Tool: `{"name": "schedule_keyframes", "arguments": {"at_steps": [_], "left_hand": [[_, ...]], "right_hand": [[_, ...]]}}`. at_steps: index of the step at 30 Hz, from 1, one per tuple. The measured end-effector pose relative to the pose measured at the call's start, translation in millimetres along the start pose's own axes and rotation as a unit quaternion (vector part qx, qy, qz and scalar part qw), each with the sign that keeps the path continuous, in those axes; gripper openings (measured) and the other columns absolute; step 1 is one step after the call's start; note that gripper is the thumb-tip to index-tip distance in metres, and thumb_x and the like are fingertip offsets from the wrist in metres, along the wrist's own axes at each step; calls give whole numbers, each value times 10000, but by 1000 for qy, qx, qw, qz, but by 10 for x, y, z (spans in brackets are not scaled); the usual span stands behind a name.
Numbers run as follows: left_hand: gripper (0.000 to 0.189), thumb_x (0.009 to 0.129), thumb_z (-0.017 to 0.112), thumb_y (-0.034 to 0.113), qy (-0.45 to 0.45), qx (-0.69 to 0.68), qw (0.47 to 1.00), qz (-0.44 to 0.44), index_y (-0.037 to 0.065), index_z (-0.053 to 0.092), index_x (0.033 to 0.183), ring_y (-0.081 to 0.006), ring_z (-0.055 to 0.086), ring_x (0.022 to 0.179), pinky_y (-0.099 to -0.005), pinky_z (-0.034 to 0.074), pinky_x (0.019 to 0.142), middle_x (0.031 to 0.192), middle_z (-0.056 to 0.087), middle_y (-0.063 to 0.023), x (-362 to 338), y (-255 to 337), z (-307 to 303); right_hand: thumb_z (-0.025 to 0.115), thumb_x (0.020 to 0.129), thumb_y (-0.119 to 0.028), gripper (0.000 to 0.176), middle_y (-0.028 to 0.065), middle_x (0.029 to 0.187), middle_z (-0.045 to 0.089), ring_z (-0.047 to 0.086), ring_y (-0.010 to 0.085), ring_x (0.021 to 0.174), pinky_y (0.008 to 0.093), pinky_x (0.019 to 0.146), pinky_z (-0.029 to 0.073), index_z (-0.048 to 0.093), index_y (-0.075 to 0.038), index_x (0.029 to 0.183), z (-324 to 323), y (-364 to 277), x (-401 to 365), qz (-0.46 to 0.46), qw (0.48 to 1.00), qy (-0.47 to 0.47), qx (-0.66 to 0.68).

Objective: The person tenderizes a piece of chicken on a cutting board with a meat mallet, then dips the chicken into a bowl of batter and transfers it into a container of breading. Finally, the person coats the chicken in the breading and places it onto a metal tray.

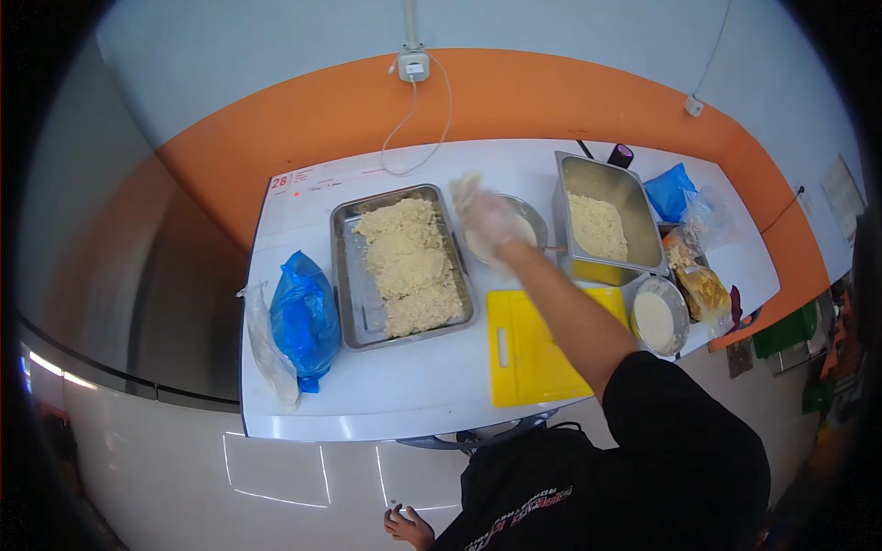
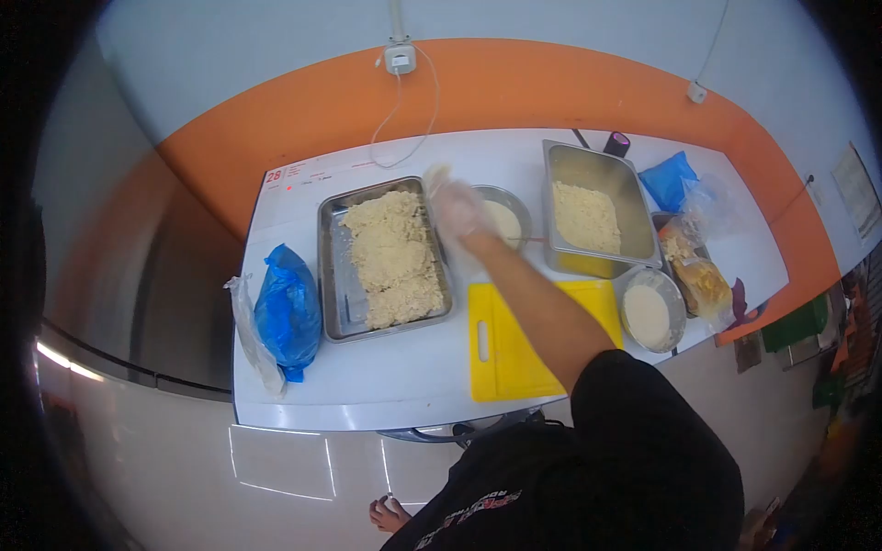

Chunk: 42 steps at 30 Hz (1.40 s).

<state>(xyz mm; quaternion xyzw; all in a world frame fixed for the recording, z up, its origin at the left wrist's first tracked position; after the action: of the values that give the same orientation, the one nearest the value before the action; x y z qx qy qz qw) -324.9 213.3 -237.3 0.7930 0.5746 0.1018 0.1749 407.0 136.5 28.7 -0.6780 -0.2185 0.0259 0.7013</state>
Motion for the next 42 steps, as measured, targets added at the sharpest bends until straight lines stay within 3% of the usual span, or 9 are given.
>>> {"name": "schedule_keyframes", "arguments": {"at_steps": [1,4,9,12,16,22,32,38,42], "left_hand": [[335,932,617,456,-6,1,1000,5,207,677,1148,-356,443,1331,-624,378,991,1326,550,-74,21,33,-35],[324,928,631,459,-12,19,1000,-3,214,673,1135,-350,438,1334,-620,407,960,1346,534,-67,48,70,-8],[310,872,702,435,-67,67,995,24,237,675,1107,-351,413,1361,-605,419,987,1366,518,-64,-53,-112,233],[275,887,742,492,-59,85,994,30,322,735,1103,-321,447,1354,-551,483,1023,1476,478,-80,-375,134,98],[280,878,714,595,49,173,980,88,391,711,1070,-332,498,1292,-582,481,901,1378,552,-12,-738,117,112],[207,882,705,585,19,244,968,62,452,696,1041,-340,502,1284,-597,473,892,1363,562,40,-1184,354,75],[246,895,697,582,-46,250,967,24,425,698,1085,-359,483,1306,-618,461,930,1393,546,5,-1511,574,169],[270,903,692,580,-66,242,968,9,409,700,1112,-371,472,1318,-630,454,952,1412,536,-17,-1552,521,264],[277,894,699,558,-75,224,972,-1,385,699,1110,-370,462,1326,-629,448,963,1411,530,-26,-1464,456,274]], "right_hand": [[518,1065,-310,331,139,1016,698,684,295,948,420,762,542,641,-78,1265,-454,410,309,-151,988,-20,15],[548,1059,-346,312,102,1042,701,680,199,902,359,726,536,640,-121,1254,-1015,-1315,-217,127,966,76,212],[566,1015,-266,192,65,869,725,706,199,791,365,683,534,705,-134,1032,-2651,-1305,-299,191,969,117,-105],[656,879,-196,186,226,886,735,712,357,782,432,684,538,741,-32,903,-3627,-370,-99,123,685,-176,-696],[693,845,-194,223,238,961,746,731,386,848,447,764,567,749,16,898,-3791,-68,-161,63,785,-146,-599],[747,762,-145,288,234,1057,751,739,387,997,442,845,584,771,2,1008,-3506,601,-84,143,667,-255,-685],[753,739,-130,229,268,986,745,750,390,924,458,783,592,783,-5,928,-3604,802,48,43,731,-241,-637],[759,717,-3,245,256,1006,746,744,379,948,438,792,577,762,12,961,-3966,436,4,299,849,-178,-398],[752,788,-141,401,262,1039,741,726,422,987,467,836,578,708,-13,1166,-4006,415,1,114,727,-207,-645]]}}
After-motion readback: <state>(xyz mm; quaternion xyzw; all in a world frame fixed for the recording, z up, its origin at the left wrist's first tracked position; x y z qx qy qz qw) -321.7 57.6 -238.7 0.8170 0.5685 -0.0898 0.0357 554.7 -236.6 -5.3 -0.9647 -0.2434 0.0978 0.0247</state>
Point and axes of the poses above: each hand's wrist, its own x-axis towards the middle knuckle, its own z-axis out of the palm, y = z × x, the point moved 4 cm from there along x, towards the middle knuckle
